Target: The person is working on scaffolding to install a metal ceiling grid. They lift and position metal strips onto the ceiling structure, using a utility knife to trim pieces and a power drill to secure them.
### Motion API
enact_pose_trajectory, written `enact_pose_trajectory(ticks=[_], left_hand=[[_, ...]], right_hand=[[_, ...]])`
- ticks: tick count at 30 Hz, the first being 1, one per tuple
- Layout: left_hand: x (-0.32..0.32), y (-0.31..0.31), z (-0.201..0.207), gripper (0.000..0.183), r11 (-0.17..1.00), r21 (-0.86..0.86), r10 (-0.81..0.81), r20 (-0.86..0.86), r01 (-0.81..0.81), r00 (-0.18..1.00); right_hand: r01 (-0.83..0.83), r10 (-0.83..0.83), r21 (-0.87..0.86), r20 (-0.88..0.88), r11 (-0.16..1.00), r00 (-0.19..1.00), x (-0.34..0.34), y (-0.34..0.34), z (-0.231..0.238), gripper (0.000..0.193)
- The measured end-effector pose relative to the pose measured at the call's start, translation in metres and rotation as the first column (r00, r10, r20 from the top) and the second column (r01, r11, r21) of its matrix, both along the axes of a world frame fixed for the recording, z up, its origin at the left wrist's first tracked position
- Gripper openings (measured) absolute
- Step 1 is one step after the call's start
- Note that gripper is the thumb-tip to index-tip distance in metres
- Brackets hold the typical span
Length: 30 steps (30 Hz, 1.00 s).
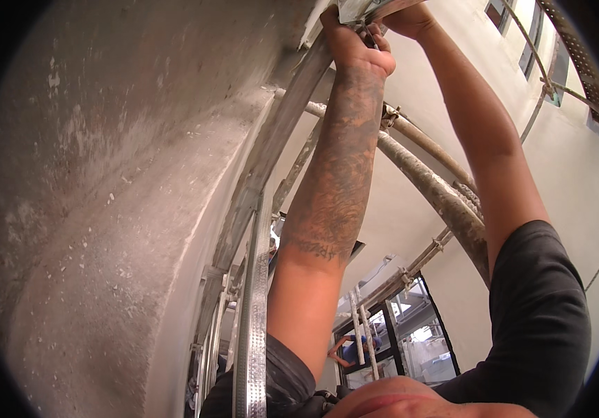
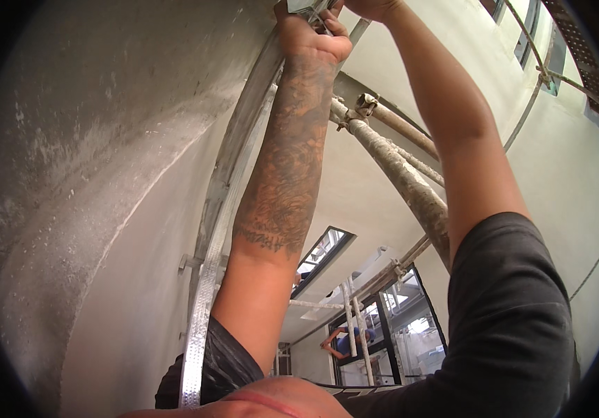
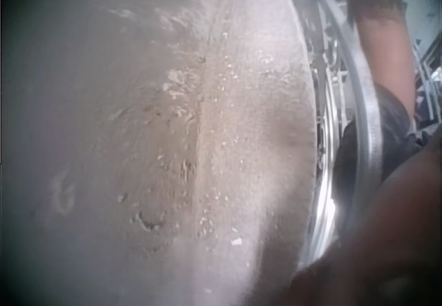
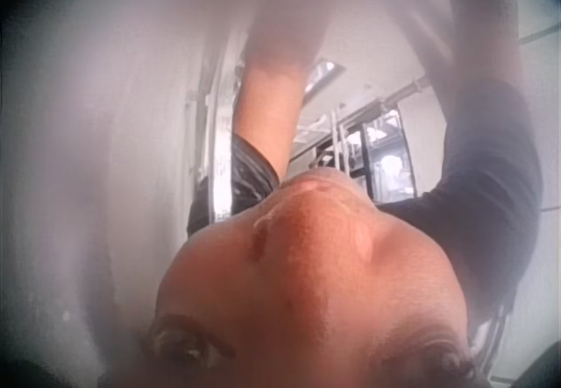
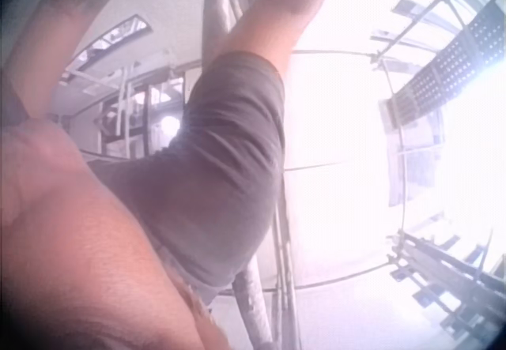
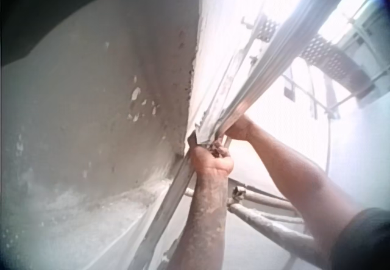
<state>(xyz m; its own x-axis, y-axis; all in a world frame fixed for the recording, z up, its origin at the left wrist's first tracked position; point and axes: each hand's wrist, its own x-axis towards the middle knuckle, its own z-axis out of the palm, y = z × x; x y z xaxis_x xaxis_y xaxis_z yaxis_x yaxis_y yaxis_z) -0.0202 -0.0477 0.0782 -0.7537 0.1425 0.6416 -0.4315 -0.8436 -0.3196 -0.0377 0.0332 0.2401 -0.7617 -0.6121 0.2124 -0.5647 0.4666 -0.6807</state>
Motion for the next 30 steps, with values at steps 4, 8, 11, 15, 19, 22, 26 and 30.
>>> enact_pose_trajectory(ticks=[4, 8, 11, 15, 19, 22, 26, 30], left_hand=[[0.004, 0.003, -0.002, 0.030, 1.000, 0.010, 0.001, -0.025, -0.001, 1.000], [0.007, -0.003, -0.003, 0.028, 1.000, -0.027, 0.013, 0.035, -0.012, 0.999], [0.005, -0.007, -0.003, 0.028, 0.999, -0.045, -0.011, 0.071, 0.014, 0.997], [0.018, -0.005, 0.000, 0.029, 0.999, -0.049, 0.005, 0.117, 0.000, 0.993], [0.011, 0.002, 0.000, 0.035, 0.999, -0.005, 0.044, -0.015, -0.044, 0.999], [0.012, -0.003, -0.008, 0.036, 0.998, -0.009, 0.061, -0.048, -0.062, 0.997], [0.028, -0.001, -0.044, 0.037, 0.883, -0.222, 0.356, -0.254, -0.413, 0.899], [0.037, -0.006, -0.052, 0.046, -0.070, -0.472, 0.992, -0.128, -0.879, -0.011]], right_hand=[[-0.015, 0.016, 0.077, -0.017, 0.997, 1.000, 0.012, 0.005, 0.012, 0.033], [0.285, -0.262, 0.149, -0.155, 0.947, 0.952, 0.015, -0.017, 0.009, 0.021], [0.211, -0.197, 0.163, -0.101, 0.964, 0.975, 0.001, -0.013, 0.010, 0.023], [0.022, -0.028, 0.103, 0.054, 0.994, 0.998, -0.013, -0.002, 0.013, 0.023], [0.009, -0.011, 0.047, 0.049, 0.999, 0.999, -0.008, 0.001, 0.009, 0.022], [0.013, -0.014, 0.029, 0.025, 0.999, 1.000, -0.015, -0.005, 0.007, 0.022], [0.053, -0.053, 0.037, -0.002, 0.998, 0.999, -0.013, -0.001, 0.008, 0.022], [-0.055, 0.055, -0.006, -0.009, 0.998, 0.998, -0.019, 0.002, 0.008, 0.020]])
